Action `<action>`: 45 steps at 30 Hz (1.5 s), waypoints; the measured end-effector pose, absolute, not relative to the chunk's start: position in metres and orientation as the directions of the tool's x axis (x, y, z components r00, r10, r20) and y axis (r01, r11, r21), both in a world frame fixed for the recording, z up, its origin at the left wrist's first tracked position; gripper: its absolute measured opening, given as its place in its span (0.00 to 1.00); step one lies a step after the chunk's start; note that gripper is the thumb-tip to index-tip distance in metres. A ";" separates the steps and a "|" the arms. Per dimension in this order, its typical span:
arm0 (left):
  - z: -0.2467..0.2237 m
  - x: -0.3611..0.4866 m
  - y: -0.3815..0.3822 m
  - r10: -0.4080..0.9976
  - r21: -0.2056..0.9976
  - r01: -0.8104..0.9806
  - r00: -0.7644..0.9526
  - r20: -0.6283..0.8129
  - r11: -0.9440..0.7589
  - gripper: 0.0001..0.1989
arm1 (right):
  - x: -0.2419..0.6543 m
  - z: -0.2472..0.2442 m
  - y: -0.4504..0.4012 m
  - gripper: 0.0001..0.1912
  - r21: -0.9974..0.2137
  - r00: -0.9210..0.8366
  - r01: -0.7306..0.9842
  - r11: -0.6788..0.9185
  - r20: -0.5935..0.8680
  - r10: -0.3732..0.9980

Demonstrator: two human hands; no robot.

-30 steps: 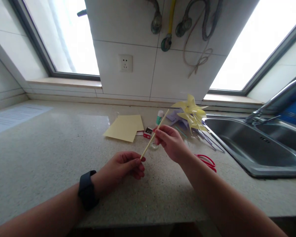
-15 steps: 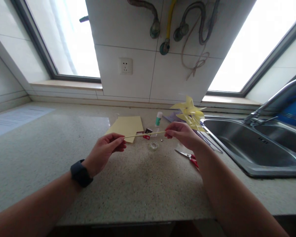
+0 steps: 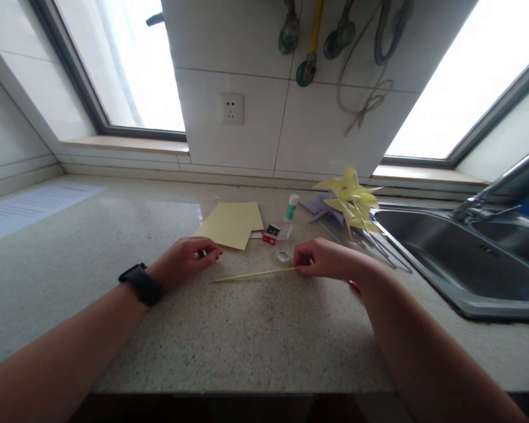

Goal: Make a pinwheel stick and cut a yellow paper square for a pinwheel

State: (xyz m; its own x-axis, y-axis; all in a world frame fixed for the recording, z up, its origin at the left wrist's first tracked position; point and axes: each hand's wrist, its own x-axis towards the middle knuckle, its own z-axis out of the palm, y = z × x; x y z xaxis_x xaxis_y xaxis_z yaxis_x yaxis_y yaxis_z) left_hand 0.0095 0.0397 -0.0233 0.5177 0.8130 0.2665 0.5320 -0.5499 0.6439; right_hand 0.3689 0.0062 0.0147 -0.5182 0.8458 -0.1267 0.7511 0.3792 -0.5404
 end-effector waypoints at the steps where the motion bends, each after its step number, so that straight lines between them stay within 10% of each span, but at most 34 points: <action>1: -0.024 0.010 0.040 0.812 0.630 0.542 0.516 0.272 -0.556 0.12 | 0.368 0.014 0.006 0.03 -0.521 -0.526 0.756 0.395 -0.126 0.841; 16: -0.029 0.009 0.044 0.864 0.615 0.606 0.363 0.349 -0.504 0.13 | 0.349 0.005 0.007 0.13 -0.304 -0.572 0.762 0.572 0.099 0.814; 27: -0.032 0.008 0.048 0.879 0.646 0.597 0.331 0.342 -0.476 0.15 | 0.370 0.001 0.017 0.07 -0.142 -0.404 0.895 0.424 0.148 0.903; 45: -0.039 0.007 0.056 0.896 0.681 0.583 0.275 0.348 -0.443 0.15 | 0.313 -0.006 -0.004 0.07 -0.249 -0.656 0.701 0.668 0.144 0.741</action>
State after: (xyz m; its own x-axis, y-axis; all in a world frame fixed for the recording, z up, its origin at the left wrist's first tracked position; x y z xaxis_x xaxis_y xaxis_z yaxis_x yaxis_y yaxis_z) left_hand 0.0070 0.0560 -0.0386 0.2752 0.8962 0.3479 0.5833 -0.4433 0.6806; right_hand 0.3129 -0.0040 -0.0058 -0.6557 0.7412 0.1437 0.7009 0.6683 -0.2492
